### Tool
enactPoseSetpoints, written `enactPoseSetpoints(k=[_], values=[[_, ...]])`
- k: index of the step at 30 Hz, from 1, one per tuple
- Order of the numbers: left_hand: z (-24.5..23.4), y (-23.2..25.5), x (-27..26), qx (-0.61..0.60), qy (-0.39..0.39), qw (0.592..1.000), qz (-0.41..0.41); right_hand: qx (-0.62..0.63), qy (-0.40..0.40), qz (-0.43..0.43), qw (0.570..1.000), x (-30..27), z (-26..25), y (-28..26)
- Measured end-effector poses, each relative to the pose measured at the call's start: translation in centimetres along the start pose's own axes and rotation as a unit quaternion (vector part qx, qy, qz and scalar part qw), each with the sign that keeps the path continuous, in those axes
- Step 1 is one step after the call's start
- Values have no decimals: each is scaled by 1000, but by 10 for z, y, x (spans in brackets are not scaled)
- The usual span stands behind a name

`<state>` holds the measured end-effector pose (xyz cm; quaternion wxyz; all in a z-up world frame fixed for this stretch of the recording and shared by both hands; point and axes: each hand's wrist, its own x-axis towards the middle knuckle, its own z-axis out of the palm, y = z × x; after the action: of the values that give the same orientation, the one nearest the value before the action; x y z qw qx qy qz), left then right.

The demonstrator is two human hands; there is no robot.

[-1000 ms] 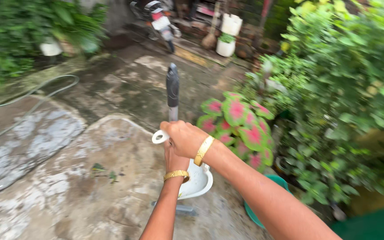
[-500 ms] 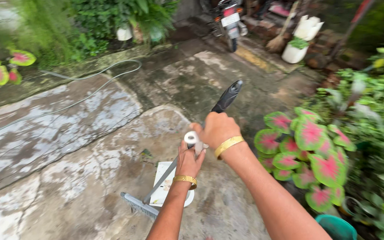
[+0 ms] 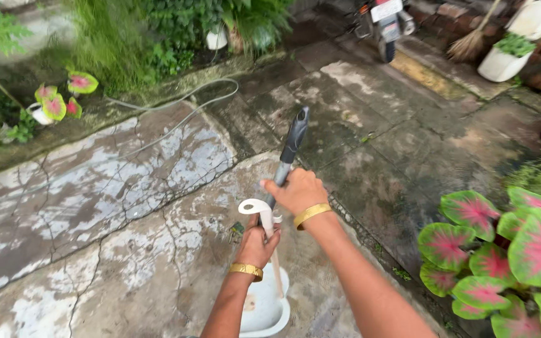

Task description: The person cleans an outdoor concrete area by picking up leaves with a dustpan and using a squeegee to move water. They also rinse a small bucket and interact with various garden items.

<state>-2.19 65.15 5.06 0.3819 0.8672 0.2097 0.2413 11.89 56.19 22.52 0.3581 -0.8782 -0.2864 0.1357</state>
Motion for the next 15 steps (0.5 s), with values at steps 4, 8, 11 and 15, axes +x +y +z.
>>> enactPoseSetpoints(k=[4,8,11,15], values=[[-14,0,21,4,-106,988,-109,76,-9,-29,997,40,27,7],[-24,-7,42,-54,-100,986,-122,38,24,-56,997,67,31,-1],[-16,-12,47,-90,-66,994,-19,-3,69,-53,996,81,17,-7],[-13,2,58,-116,-106,987,-46,-24,138,-75,987,95,-9,-18]])
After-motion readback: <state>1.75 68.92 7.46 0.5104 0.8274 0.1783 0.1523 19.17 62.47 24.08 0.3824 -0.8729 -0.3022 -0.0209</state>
